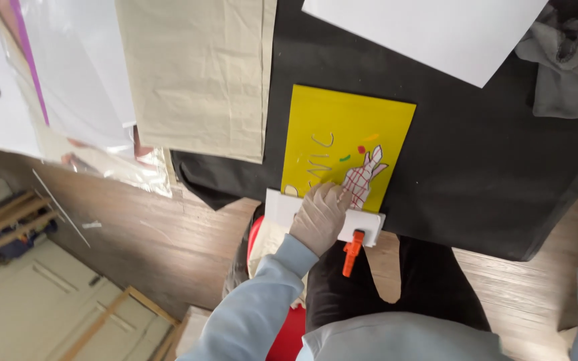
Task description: Applying and smoothing an adhesive film over artwork on a board using clamps and a cloth.
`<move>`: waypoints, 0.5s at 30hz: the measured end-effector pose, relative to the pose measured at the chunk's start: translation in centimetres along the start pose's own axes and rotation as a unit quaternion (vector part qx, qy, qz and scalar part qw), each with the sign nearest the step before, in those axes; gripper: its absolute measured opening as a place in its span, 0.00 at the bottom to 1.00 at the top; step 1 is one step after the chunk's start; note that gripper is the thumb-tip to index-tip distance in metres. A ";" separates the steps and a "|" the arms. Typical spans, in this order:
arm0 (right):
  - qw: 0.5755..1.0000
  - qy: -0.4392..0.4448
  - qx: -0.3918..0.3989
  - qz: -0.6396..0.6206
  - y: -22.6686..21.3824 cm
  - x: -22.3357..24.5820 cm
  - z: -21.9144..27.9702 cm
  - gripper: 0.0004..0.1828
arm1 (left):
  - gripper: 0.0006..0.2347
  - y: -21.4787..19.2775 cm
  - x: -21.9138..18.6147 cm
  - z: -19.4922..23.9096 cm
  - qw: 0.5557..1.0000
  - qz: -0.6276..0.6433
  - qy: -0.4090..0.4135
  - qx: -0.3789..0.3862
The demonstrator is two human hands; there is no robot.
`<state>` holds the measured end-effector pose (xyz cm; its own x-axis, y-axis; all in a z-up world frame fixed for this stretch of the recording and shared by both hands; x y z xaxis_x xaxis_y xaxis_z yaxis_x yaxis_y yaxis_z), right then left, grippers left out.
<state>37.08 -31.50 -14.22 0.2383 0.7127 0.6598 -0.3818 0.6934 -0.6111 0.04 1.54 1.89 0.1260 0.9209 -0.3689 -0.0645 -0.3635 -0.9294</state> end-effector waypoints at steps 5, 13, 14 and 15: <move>0.988 0.129 0.070 -0.041 2.7 6.8 27.8 0.12 | 0.15 -0.9 1.5 -0.9 0.994 0.091 0.051 -0.038; 0.909 0.234 0.279 -0.203 22.2 -4.5 50.8 0.23 | 0.22 -0.6 2.3 -1.4 0.993 0.083 0.085 0.017; 0.911 0.190 0.275 -0.240 23.8 -5.0 51.6 0.30 | 0.21 -0.5 2.2 -1.4 0.993 0.066 0.095 0.018; 0.911 0.146 0.269 -0.276 25.3 -5.7 52.6 0.38 | 0.20 -0.2 1.9 -1.3 0.993 0.051 0.107 0.020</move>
<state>-20.87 -23.62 -10.40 0.7245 0.3238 0.6085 -0.4957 0.8582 0.1335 1.58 3.19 1.39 0.3230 0.8270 -0.4602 -0.1269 -0.4440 -0.8870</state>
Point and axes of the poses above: each hand's wrist, its own z-axis away from the middle knuckle, its own y-axis out of the palm, x = y × z, the point moved 5 cm from there along -z, towards the middle knuckle, and after that the axes turned 13 degrees about -x, right-handed, at the moved point
